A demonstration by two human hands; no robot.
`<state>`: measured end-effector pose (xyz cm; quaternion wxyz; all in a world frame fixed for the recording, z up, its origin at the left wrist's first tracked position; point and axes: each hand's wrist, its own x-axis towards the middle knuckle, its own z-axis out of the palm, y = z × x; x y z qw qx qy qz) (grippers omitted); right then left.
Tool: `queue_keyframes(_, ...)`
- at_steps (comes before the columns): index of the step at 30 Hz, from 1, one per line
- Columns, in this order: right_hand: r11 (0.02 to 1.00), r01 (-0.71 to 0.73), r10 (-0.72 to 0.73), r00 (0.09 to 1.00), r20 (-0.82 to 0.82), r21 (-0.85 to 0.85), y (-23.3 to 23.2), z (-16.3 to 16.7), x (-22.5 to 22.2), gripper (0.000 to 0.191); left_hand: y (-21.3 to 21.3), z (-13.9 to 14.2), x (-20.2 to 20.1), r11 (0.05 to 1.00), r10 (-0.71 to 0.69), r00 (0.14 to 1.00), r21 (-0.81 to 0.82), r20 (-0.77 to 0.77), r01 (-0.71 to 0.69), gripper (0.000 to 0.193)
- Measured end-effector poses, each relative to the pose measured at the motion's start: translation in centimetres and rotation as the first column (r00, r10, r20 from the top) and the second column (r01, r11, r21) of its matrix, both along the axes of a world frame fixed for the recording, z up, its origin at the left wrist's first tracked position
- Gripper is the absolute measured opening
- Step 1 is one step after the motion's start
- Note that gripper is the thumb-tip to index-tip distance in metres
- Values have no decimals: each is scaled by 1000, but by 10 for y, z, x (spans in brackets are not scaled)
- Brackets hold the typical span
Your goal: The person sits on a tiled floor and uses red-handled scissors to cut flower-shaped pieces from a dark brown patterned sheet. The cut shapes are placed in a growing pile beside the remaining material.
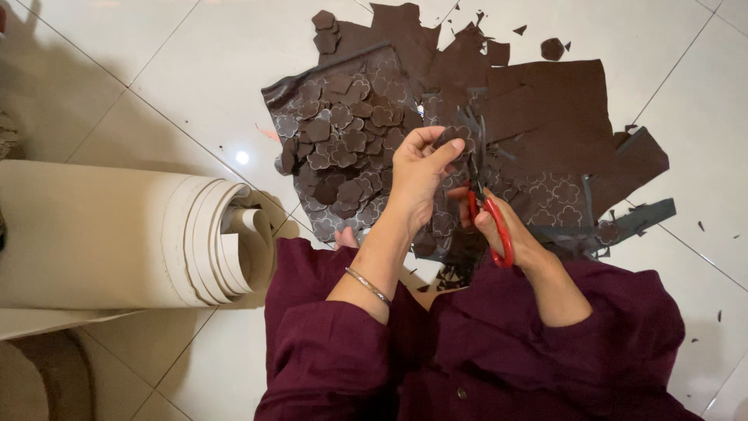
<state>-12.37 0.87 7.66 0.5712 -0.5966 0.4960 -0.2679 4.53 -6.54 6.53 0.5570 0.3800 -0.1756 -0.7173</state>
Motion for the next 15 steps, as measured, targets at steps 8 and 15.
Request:
queue_keyframes(8,999,28,-29,999,32,19,-4,-5,-1,113,3,13,3,998,-47,986,-39,158,54,26)
queue_keyframes(15,998,27,-33,995,95,62,-5,-5,-4,116,5,14,4,997,-69,986,-30,152,75,27)
